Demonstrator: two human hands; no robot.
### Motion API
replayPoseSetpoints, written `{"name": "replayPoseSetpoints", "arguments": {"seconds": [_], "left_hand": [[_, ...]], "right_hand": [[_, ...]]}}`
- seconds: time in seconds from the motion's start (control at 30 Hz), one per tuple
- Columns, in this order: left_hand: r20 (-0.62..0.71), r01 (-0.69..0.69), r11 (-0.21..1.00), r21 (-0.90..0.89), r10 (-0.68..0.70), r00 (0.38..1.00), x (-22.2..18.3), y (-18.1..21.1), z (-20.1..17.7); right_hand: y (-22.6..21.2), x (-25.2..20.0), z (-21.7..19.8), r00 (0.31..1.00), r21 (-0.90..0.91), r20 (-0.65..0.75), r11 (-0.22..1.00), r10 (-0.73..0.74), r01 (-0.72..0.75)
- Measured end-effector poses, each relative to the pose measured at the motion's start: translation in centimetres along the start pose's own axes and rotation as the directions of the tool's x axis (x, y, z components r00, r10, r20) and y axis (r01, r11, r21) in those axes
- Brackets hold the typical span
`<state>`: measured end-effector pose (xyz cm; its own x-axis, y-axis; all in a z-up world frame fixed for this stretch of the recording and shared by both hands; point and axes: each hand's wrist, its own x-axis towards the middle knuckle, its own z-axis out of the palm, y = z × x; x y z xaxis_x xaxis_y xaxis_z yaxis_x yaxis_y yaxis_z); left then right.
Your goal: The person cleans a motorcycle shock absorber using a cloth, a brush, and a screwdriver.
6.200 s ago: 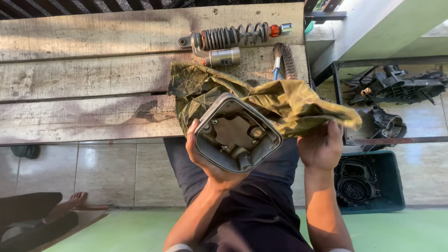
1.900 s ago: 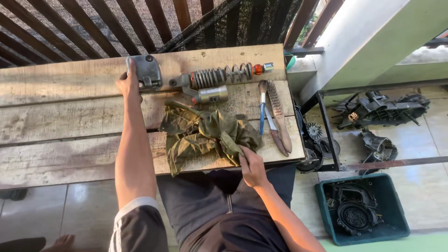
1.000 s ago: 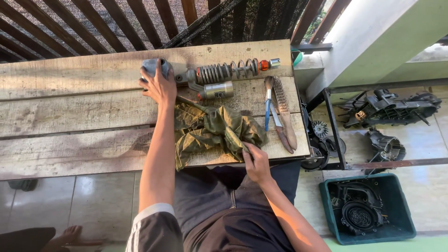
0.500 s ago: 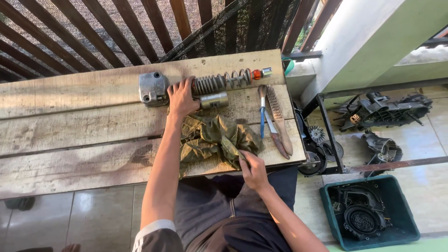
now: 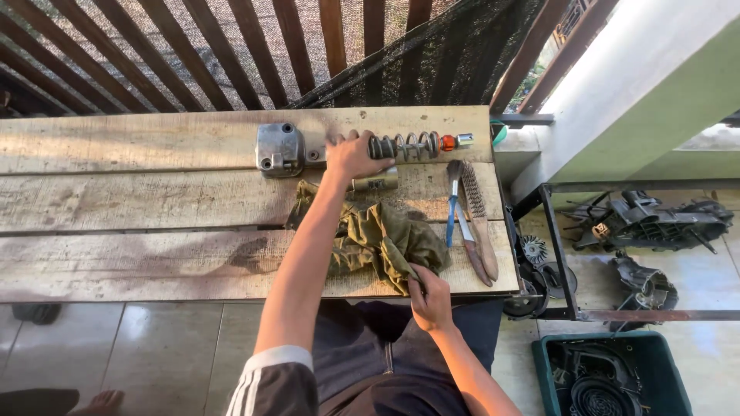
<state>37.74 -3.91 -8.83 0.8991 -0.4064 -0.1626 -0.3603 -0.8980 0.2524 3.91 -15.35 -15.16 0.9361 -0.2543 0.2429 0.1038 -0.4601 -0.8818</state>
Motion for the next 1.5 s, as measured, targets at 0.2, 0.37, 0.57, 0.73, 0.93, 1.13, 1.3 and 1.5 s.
{"name": "replayPoseSetpoints", "arguments": {"seconds": [0.2, 0.37, 0.57, 0.73, 0.93, 1.13, 1.3, 1.5], "left_hand": [[0.070, 0.007, 0.999, 0.050, -0.011, 0.997, -0.2, 3.1, -1.7], [-0.003, -0.052, 0.996, 0.068, 0.052, 0.999, 3.2, 5.0, 2.2], [-0.093, -0.065, 0.997, 0.048, 0.069, 0.993, 2.6, 4.9, 1.6], [-0.236, -0.102, 0.991, -0.088, 0.079, 0.969, -1.2, 4.5, -0.7], [-0.691, -0.403, 0.826, -0.393, 0.024, 0.722, -4.8, 2.5, -2.3], [-0.765, -0.595, 0.545, -0.591, -0.142, 0.629, -7.2, 1.2, -2.3], [-0.539, -0.583, 0.028, -0.812, -0.420, 0.730, -6.7, 1.4, 0.6], [-0.610, -0.669, 0.024, -0.743, -0.436, 0.662, -7.9, 2.3, 2.9]], "right_hand": [[-0.4, 0.0, 0.1, 1.000, 0.041, -0.012, 0.999, 0.021, -0.020], [0.1, 0.0, 0.2, 1.000, 0.000, -0.014, 1.000, -0.005, 0.005], [-1.5, 0.2, 0.0, 0.996, 0.008, -0.066, 0.998, -0.054, 0.055], [-0.4, -0.4, 0.5, 0.992, -0.048, -0.068, 0.994, -0.105, 0.102], [-1.1, 0.0, 0.4, 0.998, -0.017, -0.052, 1.000, 0.021, -0.022], [-0.5, -0.1, 0.7, 0.996, -0.106, -0.062, 0.993, -0.067, 0.061], [-0.8, -0.2, 0.5, 0.994, -0.080, -0.075, 0.994, -0.075, 0.069], [-1.0, 0.0, 0.4, 0.992, -0.108, -0.075, 0.990, -0.097, 0.089]]}}
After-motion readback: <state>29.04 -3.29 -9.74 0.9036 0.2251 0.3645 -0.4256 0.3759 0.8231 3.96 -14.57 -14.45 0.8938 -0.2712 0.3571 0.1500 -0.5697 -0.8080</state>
